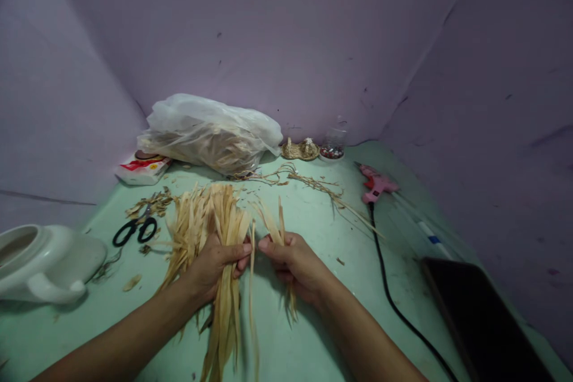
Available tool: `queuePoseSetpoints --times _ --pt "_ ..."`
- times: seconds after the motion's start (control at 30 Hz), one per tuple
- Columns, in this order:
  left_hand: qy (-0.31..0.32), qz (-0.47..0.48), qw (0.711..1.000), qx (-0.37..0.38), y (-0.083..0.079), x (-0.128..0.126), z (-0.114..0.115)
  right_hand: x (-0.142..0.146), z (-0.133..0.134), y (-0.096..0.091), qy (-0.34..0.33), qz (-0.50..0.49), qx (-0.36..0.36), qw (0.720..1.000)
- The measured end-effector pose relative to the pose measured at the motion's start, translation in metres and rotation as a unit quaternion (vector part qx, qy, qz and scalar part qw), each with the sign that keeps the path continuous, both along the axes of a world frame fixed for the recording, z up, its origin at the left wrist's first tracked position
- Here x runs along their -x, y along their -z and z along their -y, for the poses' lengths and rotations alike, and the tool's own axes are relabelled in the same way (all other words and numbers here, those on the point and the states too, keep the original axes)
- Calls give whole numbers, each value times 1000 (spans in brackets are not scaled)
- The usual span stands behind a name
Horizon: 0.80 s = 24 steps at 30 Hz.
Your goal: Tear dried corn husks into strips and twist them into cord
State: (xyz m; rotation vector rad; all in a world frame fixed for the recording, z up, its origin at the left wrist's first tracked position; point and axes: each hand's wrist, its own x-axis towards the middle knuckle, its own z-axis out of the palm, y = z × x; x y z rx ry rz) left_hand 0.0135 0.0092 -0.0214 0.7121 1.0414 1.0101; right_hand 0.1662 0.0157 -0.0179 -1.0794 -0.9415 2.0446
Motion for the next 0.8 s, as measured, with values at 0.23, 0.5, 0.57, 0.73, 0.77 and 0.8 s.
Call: queuePoseSetpoints --times 0.23,0.5,0.57,0.73,0.77,0.8 --pt "20 -22 999 -35 2 -1 2 7 0 -5 22 27 -14 999" --pt "13 -29 999 -9 2 -1 2 1 -6 3 77 -54 67 993" --pt "11 -27 1000 -10 2 -1 2 -3 -10 2 83 -103 101 986" --pt "0 -19 1000 -12 1 -2 2 1 -7 -8 57 -85 99 990" --pt "-5 -18 1000 -14 2 -3 3 5 -3 -9 36 -62 89 993" --pt "-9 -18 1000 -16 2 -4 3 9 1 -11 16 -43 82 996"
